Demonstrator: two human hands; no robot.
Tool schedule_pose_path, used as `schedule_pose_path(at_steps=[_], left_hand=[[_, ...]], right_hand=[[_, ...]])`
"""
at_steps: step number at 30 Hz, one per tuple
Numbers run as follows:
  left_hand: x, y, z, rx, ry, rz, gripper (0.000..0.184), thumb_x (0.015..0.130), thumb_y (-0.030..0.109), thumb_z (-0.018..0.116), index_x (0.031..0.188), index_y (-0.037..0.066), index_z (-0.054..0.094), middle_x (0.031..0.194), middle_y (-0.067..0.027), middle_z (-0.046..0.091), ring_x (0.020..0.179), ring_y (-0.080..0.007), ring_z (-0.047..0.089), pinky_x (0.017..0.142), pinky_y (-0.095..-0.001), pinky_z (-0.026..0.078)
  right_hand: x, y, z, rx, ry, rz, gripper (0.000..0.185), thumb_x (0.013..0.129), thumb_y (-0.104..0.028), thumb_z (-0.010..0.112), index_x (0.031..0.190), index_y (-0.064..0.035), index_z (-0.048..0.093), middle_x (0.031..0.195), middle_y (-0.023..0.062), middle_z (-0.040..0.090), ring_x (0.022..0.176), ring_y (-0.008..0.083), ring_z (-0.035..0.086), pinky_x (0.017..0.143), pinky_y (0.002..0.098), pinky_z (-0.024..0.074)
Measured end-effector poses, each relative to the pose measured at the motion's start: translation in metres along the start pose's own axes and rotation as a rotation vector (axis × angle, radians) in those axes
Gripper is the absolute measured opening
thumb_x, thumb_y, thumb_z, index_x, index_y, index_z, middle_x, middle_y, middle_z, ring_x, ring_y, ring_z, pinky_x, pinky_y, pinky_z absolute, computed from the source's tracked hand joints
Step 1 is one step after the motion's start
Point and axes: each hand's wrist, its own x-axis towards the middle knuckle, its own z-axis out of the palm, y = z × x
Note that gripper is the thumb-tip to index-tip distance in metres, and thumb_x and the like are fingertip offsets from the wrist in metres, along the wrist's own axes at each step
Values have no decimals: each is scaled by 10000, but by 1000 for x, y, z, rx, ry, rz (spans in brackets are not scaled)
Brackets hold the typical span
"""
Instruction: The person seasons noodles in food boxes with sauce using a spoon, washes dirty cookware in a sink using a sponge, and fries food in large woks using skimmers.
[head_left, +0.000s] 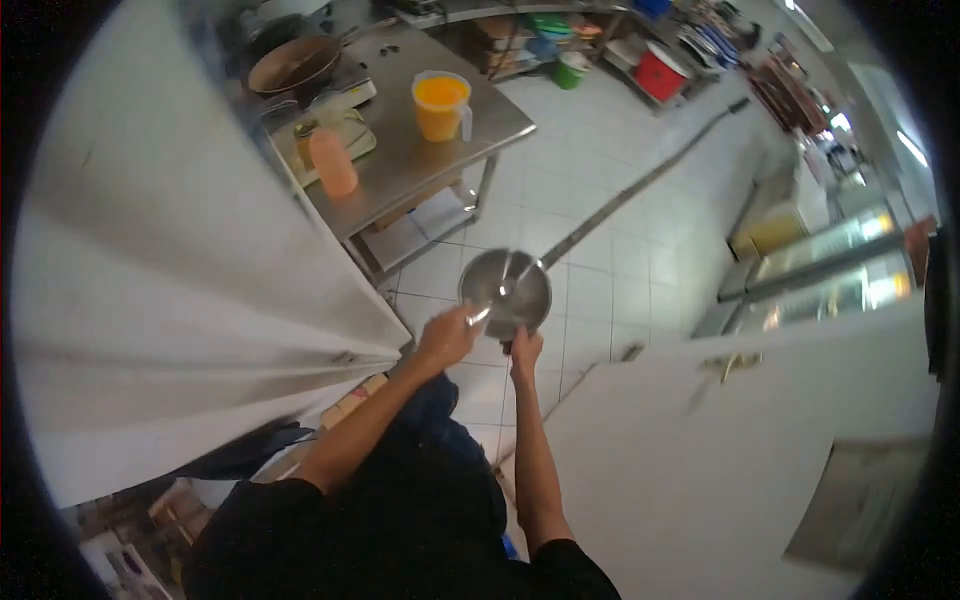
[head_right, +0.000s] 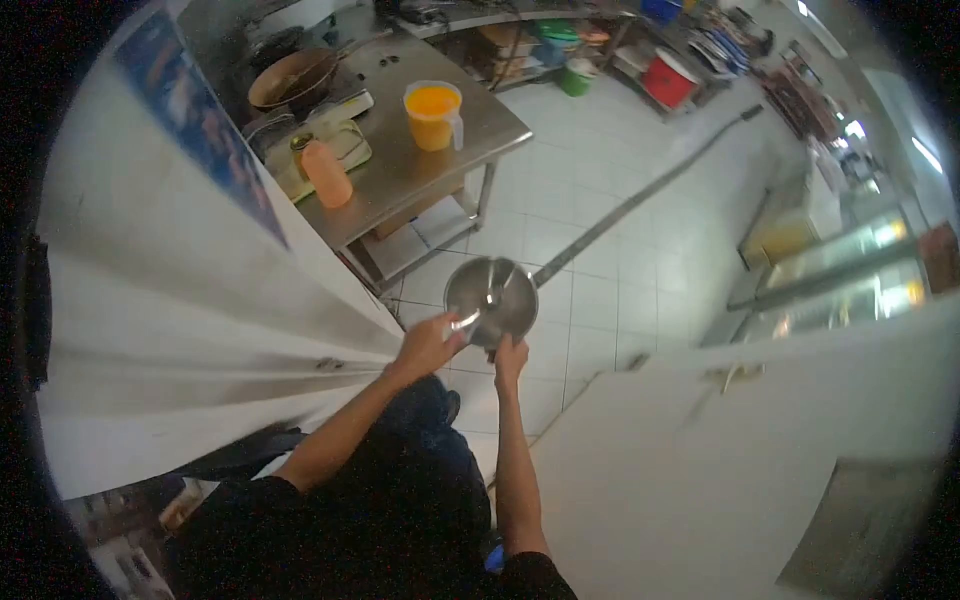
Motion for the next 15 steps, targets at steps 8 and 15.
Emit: schedule_pose_path(at_steps=[8,15], left_hand=[[208,-71,-8,-179,450,-244,164,856,216,583,923,74,629,849,-132,660,743,-333,631,673,-402,479],[357,-100,43,-123,304,-362,178,840,219,590,936,76,634,867,-121,672,846,-335,629,753,-412,486]], right_hand=[[290,-152,120,-224,-49,-175,322,898,-232,496,785,58,578,556,98,565,414,137,503,382,291,373],[506,-180,222,-883,-157,-621,379,862,-315,574,849,63,605,741,278,611,734,468,597,640,499,466]])
